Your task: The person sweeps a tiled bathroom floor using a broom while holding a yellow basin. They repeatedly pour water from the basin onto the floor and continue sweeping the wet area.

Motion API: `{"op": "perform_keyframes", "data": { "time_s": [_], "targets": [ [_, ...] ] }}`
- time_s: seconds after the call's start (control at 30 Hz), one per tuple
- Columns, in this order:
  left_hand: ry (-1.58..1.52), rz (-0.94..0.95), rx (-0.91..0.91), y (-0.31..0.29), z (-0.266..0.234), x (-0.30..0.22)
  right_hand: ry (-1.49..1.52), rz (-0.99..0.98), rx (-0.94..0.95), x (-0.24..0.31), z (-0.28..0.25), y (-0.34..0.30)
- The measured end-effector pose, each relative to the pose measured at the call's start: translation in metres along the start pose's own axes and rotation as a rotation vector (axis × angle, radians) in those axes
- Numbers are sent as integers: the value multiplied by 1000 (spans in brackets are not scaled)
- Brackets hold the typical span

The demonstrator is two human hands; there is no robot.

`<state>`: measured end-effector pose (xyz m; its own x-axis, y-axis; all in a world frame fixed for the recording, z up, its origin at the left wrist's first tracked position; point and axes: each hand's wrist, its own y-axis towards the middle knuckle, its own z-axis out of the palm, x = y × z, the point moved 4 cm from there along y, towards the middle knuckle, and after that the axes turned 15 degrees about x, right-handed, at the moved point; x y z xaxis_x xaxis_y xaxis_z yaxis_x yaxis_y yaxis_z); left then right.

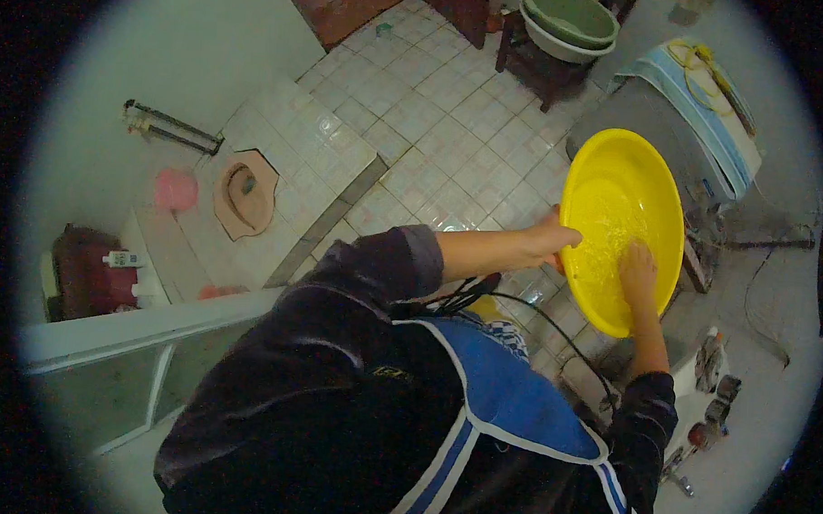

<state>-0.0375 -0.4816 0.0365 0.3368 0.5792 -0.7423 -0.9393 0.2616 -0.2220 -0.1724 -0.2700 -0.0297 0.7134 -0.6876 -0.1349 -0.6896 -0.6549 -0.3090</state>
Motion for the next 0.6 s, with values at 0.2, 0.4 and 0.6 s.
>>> {"op": "perform_keyframes", "data": {
  "time_s": [0.2, 0.4, 0.6],
  "targets": [
    [-41, 17, -17, 22, -66, -28, 94, -99, 339, 39, -15, 46],
    [-71, 33, 83, 71, -95, -44, 828, -365, 280, 103, -76, 116],
    [-295, 169, 47, 96, -118, -49, 1165, -155, -282, 36, -132, 128]
  ]
}}
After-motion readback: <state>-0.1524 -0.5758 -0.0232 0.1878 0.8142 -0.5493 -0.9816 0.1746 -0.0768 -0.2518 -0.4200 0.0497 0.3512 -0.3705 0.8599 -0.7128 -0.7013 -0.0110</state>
